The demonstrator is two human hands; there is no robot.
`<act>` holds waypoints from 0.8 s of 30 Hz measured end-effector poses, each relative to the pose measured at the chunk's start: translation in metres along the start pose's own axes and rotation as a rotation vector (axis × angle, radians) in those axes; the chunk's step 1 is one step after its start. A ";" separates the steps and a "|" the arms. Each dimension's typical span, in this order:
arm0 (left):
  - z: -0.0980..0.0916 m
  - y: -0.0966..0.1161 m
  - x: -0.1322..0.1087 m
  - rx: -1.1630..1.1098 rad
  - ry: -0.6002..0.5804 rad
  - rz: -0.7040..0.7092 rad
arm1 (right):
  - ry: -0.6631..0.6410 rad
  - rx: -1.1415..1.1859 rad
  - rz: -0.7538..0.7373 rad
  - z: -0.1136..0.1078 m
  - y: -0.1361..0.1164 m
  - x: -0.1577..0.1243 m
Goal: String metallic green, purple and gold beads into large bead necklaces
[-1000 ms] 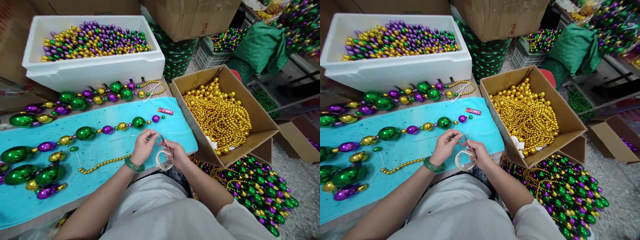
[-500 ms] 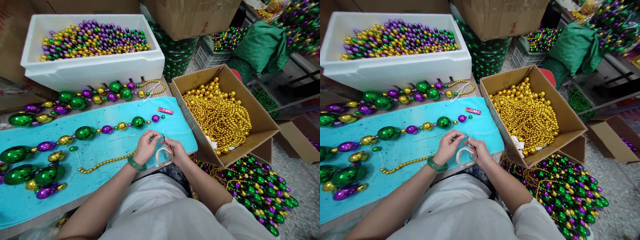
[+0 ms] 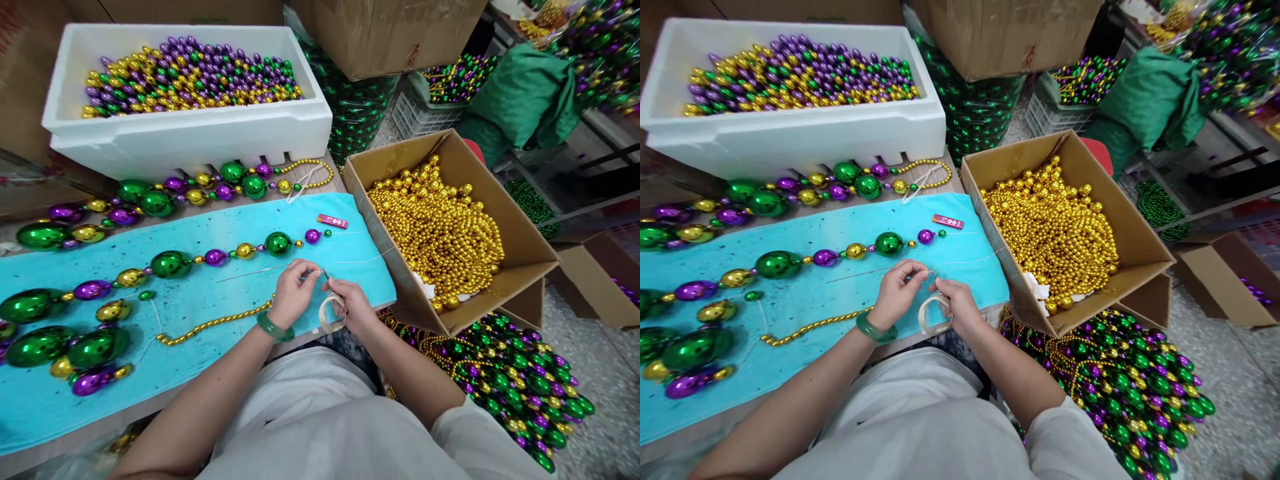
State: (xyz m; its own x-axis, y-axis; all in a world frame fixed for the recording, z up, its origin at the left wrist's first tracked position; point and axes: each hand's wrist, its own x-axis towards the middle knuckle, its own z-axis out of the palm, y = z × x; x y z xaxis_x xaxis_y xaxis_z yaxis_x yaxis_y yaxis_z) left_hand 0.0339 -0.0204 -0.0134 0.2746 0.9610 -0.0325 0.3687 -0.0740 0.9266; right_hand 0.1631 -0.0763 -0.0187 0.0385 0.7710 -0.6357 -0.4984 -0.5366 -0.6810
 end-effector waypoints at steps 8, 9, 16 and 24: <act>-0.001 0.001 -0.001 0.064 -0.012 0.037 | -0.032 0.023 0.005 0.000 0.002 0.003; -0.001 0.001 -0.001 0.069 -0.014 0.042 | -0.029 0.017 -0.003 0.000 0.002 0.003; 0.000 0.001 0.000 0.089 -0.017 0.047 | -0.043 -0.011 0.010 -0.001 -0.001 0.004; -0.002 0.003 0.001 0.104 -0.024 0.064 | -0.045 0.031 0.043 -0.001 0.000 0.007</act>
State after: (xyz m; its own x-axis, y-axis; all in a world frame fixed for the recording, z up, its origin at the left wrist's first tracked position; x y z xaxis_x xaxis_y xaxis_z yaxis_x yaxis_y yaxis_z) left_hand 0.0332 -0.0191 -0.0103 0.3216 0.9467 0.0155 0.4391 -0.1636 0.8834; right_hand 0.1647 -0.0716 -0.0233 -0.0218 0.7626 -0.6466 -0.5253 -0.5590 -0.6416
